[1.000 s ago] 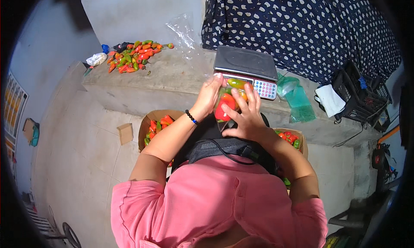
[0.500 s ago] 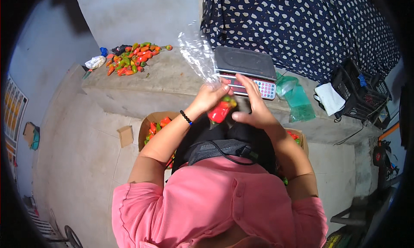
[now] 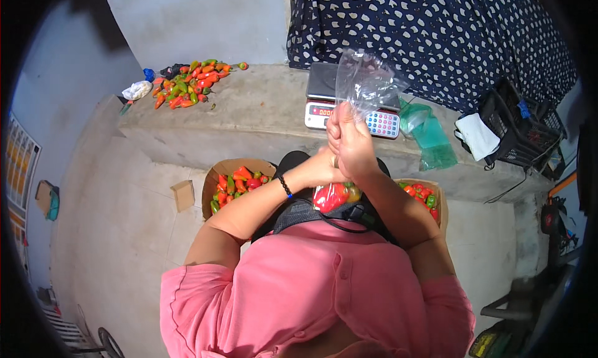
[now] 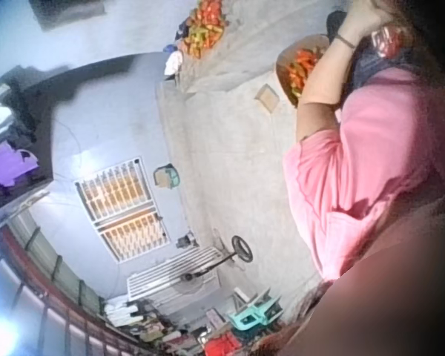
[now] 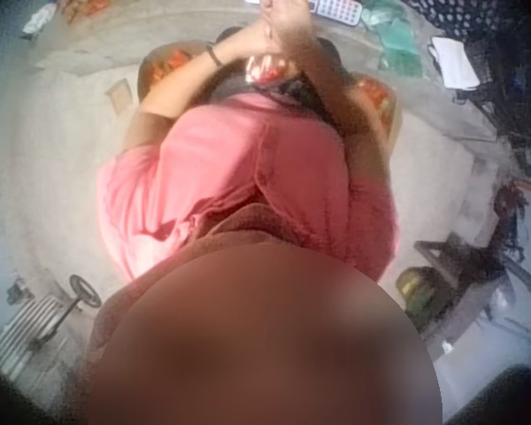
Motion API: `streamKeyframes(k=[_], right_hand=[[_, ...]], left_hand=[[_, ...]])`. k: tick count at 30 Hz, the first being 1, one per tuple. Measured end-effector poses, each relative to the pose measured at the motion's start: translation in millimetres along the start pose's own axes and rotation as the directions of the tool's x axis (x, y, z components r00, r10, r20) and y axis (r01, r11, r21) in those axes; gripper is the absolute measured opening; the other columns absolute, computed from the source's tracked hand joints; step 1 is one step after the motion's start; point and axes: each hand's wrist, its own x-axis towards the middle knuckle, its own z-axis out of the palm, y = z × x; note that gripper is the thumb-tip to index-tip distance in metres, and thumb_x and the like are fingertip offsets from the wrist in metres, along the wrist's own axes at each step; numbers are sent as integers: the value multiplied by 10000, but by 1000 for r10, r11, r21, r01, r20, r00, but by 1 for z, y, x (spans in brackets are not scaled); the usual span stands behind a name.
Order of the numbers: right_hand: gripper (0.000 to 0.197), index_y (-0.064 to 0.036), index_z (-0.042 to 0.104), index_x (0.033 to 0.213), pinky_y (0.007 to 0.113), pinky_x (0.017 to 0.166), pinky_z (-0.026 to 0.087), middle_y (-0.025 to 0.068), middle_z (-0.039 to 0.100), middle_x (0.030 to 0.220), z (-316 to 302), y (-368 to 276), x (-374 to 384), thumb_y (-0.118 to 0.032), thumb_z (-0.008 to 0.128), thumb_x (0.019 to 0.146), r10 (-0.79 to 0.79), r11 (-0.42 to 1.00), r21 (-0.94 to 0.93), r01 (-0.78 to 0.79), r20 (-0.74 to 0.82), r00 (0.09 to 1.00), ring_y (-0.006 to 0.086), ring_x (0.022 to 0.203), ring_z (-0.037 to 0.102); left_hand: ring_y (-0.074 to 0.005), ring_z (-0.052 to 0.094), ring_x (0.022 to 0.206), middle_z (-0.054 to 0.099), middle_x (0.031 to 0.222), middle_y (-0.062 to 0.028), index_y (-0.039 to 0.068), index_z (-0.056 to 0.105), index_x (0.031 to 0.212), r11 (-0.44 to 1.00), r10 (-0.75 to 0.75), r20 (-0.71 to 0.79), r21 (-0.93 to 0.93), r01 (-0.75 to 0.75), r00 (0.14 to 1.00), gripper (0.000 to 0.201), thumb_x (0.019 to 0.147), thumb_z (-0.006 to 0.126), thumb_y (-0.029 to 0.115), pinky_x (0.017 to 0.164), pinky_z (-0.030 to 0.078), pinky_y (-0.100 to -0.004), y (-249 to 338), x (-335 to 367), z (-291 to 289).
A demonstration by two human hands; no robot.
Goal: The person places peppers onto a digital scale, puts them into a plastic bag, ties the bag closed, and sets it aside.
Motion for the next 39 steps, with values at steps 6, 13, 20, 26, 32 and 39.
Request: streamKeyframes(k=[6,13,20,26,32,39], right_hand=[[330,-112,412,843,190,405,236,-41,357,635,11,-48,15,-422,401,954,-195,978,46,202,-122,973,35,502,318],[353,-106,402,832,213,370,230,-30,320,578,0,-100,43,-442,444,931,-421,905,15,424,-97,902,53,421,269],[836,16,307,1300,388,1015,321,216,372,1332,-59,-68,50,-520,651,758,-650,86,-716,693,487,583,344,1201,418],[1044,-86,350,1317,502,981,295,215,325,1359,-85,36,2,-591,767,504,-397,-26,-731,682,634,664,422,1223,353],[787,-37,426,1246,333,945,368,130,491,1200,-94,51,5,-451,734,652,-326,785,-464,410,254,911,268,1107,490],[838,-74,496,1171,463,679,534,182,605,986,-67,43,-16,-765,210,792,489,702,364,-613,380,785,327,825,631]], left_hand=[[-211,594,937,636,903,-103,1,624,917,778,485,109,398,-485,868,236,856,585,226,839,440,-352,3,7,3],[-294,454,1036,535,1039,-129,55,619,957,843,351,-39,448,-297,936,325,916,453,332,893,350,-366,17,5,-9],[-183,538,824,585,912,-110,-5,561,983,937,-306,-536,-317,148,787,424,955,400,386,723,423,-358,-17,29,-51],[-202,600,727,602,844,-104,14,565,914,641,-507,-457,-767,-36,731,380,949,422,365,678,506,-352,-23,31,-40],[-170,521,608,562,668,-65,15,580,783,1000,-24,-591,-28,9,807,357,947,450,304,560,405,-332,7,16,-27],[-350,571,620,569,698,-190,21,600,835,772,500,-380,603,-202,778,205,894,490,185,564,448,-412,27,14,-40]])
